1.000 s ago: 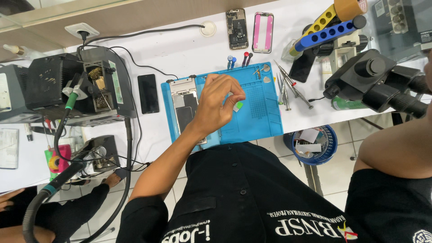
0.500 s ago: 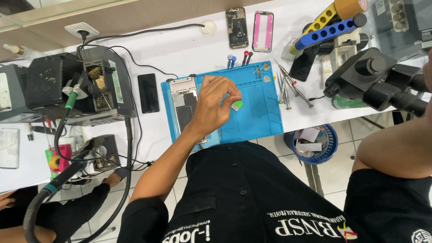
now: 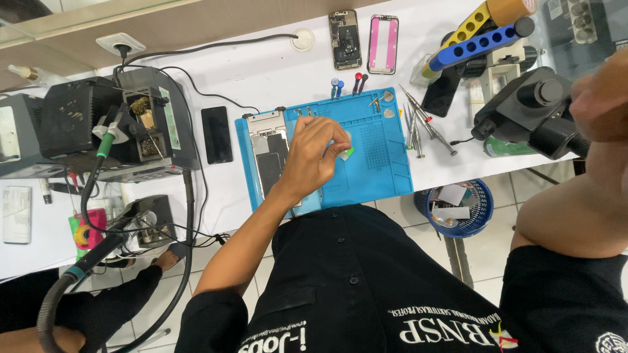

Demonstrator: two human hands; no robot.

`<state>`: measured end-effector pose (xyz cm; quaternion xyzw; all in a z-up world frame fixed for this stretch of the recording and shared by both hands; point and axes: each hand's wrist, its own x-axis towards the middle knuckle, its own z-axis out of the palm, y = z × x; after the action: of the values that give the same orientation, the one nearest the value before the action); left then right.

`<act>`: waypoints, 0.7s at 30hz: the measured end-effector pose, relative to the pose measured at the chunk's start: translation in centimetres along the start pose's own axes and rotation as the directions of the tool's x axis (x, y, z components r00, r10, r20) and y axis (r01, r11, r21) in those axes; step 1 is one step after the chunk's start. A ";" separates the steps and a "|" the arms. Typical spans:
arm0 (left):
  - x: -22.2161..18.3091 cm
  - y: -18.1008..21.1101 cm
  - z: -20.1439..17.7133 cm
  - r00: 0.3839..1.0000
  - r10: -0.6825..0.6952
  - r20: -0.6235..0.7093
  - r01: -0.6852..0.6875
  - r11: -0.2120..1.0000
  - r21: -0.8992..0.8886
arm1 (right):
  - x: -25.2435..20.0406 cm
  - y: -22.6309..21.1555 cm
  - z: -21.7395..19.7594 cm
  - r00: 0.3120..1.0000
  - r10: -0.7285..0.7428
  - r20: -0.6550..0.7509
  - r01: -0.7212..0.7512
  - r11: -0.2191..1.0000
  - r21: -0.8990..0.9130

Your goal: The person places a smartphone screen assembly into a blue repair jig and secures it. They then use a screwdriver to tighten screws on the jig's clamps, handling a roll of tape and a small yellow bottle during the process.

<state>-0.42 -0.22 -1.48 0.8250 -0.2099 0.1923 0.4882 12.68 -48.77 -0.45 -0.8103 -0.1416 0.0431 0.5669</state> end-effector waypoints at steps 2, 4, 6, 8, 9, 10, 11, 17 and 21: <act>-0.1 0.0 0.0 1.000 -0.009 0.016 0.009 1.000 -0.009 | -2.5 -14.4 6.8 0.933 -0.305 0.194 0.333 0.933 -0.138; -0.1 0.1 0.0 1.000 -0.017 0.012 0.017 1.000 -0.019 | -2.4 -14.1 7.4 0.960 -0.237 0.148 0.250 0.965 -0.076; -0.3 0.0 0.1 1.000 -0.025 0.009 0.025 0.999 -0.029 | -1.9 -14.8 8.2 0.981 -0.165 0.106 0.167 0.986 -0.010; -0.6 -0.2 0.3 1.000 -0.018 0.022 0.017 1.000 0.011 | -1.1 -16.5 9.2 0.923 -0.270 0.276 0.287 0.957 -0.026; -0.6 -0.3 0.3 1.000 -0.017 0.022 0.017 1.000 0.011 | -1.0 -17.8 9.8 0.923 -0.270 0.275 0.288 0.957 -0.026; -0.7 -0.3 0.3 0.999 -0.007 0.045 0.004 0.998 0.068 | -0.9 -19.0 10.4 0.927 -0.261 0.269 0.286 0.957 -0.057; -0.8 -0.3 0.3 0.998 0.002 0.068 -0.011 0.992 0.125 | -0.9 -20.2 11.1 0.931 -0.253 0.263 0.284 0.955 -0.088; -0.8 0.4 -0.1 0.988 -0.058 0.142 0.037 0.989 0.143 | -0.6 -24.1 13.3 0.935 -0.246 0.256 0.280 0.954 -0.106; -0.6 1.3 0.0 0.975 -0.069 0.213 0.035 0.987 0.156 | -2.6 -27.9 16.7 0.970 -0.236 0.050 0.241 0.959 -0.147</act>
<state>-1.62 -0.71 -0.80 0.8810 -0.2251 0.1034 0.4030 1.36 -25.54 19.40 -0.8273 -0.2503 -0.0234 0.5024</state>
